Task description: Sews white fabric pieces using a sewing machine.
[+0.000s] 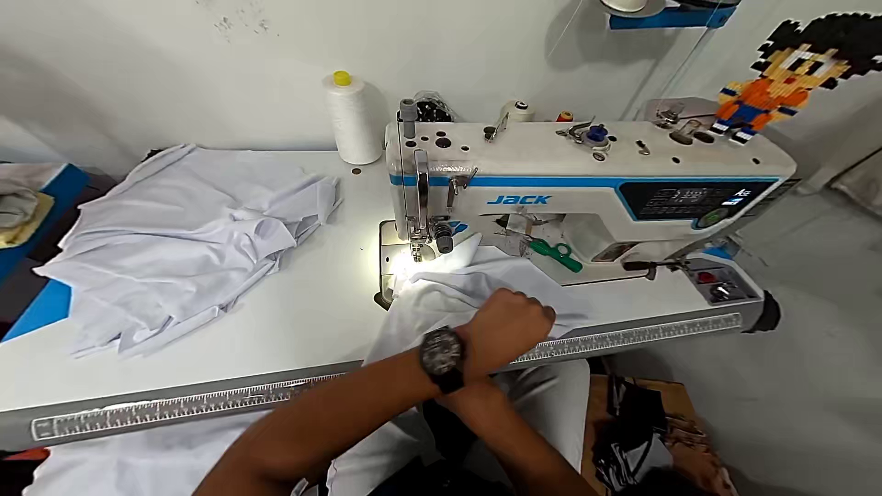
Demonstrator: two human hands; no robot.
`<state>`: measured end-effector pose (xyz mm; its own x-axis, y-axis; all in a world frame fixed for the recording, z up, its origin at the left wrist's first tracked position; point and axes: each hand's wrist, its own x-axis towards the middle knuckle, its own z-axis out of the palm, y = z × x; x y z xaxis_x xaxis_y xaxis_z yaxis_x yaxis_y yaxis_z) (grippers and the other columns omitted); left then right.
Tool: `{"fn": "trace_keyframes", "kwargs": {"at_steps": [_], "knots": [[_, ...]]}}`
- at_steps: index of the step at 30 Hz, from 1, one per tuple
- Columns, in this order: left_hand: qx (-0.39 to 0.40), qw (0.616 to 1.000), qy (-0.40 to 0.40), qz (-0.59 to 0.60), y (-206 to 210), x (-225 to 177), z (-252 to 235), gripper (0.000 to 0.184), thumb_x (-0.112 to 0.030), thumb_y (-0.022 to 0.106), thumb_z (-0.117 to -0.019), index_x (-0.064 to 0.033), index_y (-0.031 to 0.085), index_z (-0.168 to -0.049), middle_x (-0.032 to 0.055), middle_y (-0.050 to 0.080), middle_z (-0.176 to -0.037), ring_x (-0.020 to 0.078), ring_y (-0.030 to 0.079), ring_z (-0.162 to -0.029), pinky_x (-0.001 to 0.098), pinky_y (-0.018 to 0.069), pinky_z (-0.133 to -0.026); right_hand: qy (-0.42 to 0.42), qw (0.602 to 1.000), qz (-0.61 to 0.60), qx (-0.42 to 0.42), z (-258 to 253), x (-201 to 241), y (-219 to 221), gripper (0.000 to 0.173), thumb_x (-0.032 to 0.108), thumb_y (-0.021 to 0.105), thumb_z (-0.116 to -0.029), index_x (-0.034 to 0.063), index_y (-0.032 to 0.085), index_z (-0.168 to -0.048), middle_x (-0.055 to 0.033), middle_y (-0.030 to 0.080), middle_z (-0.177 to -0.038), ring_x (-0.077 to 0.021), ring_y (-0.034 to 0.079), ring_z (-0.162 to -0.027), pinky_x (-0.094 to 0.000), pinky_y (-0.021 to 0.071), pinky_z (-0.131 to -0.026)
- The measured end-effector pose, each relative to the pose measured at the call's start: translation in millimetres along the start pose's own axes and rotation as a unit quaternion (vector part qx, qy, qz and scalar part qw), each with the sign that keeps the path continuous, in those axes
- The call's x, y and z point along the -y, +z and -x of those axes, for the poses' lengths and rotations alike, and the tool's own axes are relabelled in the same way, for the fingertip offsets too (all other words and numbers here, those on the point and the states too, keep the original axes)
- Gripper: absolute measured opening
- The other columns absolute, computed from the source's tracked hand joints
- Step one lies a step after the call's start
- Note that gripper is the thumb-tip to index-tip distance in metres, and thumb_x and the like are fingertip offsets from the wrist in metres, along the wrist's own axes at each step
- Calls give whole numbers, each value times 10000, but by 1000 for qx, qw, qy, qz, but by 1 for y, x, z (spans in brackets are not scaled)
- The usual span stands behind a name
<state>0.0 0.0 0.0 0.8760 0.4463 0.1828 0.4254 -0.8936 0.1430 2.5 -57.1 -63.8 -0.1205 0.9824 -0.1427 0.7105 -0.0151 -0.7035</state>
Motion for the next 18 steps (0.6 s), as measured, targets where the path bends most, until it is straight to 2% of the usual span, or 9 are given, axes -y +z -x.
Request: {"fn": "trace_keyframes", "kwargs": {"at_steps": [3, 5, 6, 8, 10, 12, 14, 16, 18], "knots": [[-120, 960, -226, 115, -52, 28, 79, 232, -163, 589, -1032, -38, 700, -1193, 180, 717, -861, 357, 708, -755, 545, 563, -661, -181, 975, 120, -48, 3, -15, -16, 378, 339, 789, -833, 62, 751, -1087, -157, 741, -1079, -325, 694, -1070, -567, 540, -928], [-191, 889, -394, 133, -79, 62, 147, 314, -279, 537, -1075, -27, 686, -1187, 217, 704, -906, 384, 686, -790, 594, 547, -719, -217, 959, 180, 6, -5, -23, -25, 464, 421, 592, -986, 106, 673, -1317, -120, 645, -1380, -316, 528, -1369, -583, 376, -1152], [-218, 846, -473, 109, -87, 73, 181, 375, -312, 515, -1083, 17, 675, -1166, 260, 682, -909, 434, 663, -808, 642, 519, -734, -239, 948, 207, 27, -9, -27, -30, 505, 459, 502, -1043, 128, 613, -1408, -83, 562, -1497, -307, 422, -1466, -596, 288, -1206], [-244, 763, -599, 16, -96, 80, 236, 465, -339, 500, -1080, 80, 627, -1233, 377, 649, -1009, 580, 631, -934, 772, 451, -799, -282, 928, 242, 32, -16, -35, -35, 570, 490, 413, -1074, 183, 469, -1550, 8, 367, -1656, -267, 232, -1569, -592, 194, -1252], [-248, 729, -635, -58, -97, 76, 257, 495, -304, 510, -1061, 86, 545, -1364, 403, 613, -1155, 620, 593, -1050, 797, 410, -849, -300, 919, 255, 21, -13, -39, -34, 585, 498, 402, -1073, 193, 434, -1571, 27, 327, -1676, -256, 210, -1576, -595, 214, -1245], [-219, 799, -556, -58, -91, 69, 238, 456, -228, 553, -1045, 96, 556, -1367, 375, 609, -1242, 572, 604, -1130, 737, 462, -918, -305, 919, 252, 6, 0, -38, -27, 585, 486, 454, -1056, 184, 453, -1558, 10, 372, -1655, -285, 287, -1550, -645, 288, -1198], [-183, 897, -402, 4, -61, 75, 198, 401, -237, 613, -1010, 19, 639, -1317, 237, 659, -1283, 405, 642, -1191, 601, 521, -986, -319, 915, 244, -32, 20, -39, -13, 591, 510, 496, -1028, 178, 505, -1517, 0, 445, -1611, -307, 375, -1508, -670, 360, -1141], [-115, 957, -263, 50, -20, 94, 159, 488, -406, 603, -990, -107, 645, -1373, 96, 606, -1439, 272, 568, -1345, 530, 482, -1090, -320, 911, 252, -59, 36, -41, -2, 610, 568, 446, -1027, 189, 522, -1498, 22, 453, -1605, -288, 378, -1505, -656, 347, -1146], [-54, 978, -203, 14, 10, 114, 139, 650, -586, 514, -977, -142, 585, -1446, 77, 504, -1553, 278, 447, -1459, 586, 399, -1140, -313, 914, 253, -58, 46, -42, 3, 605, 573, 425, -1033, 185, 542, -1482, 25, 460, -1600, -286, 369, -1508, -652, 317, -1155]]}}
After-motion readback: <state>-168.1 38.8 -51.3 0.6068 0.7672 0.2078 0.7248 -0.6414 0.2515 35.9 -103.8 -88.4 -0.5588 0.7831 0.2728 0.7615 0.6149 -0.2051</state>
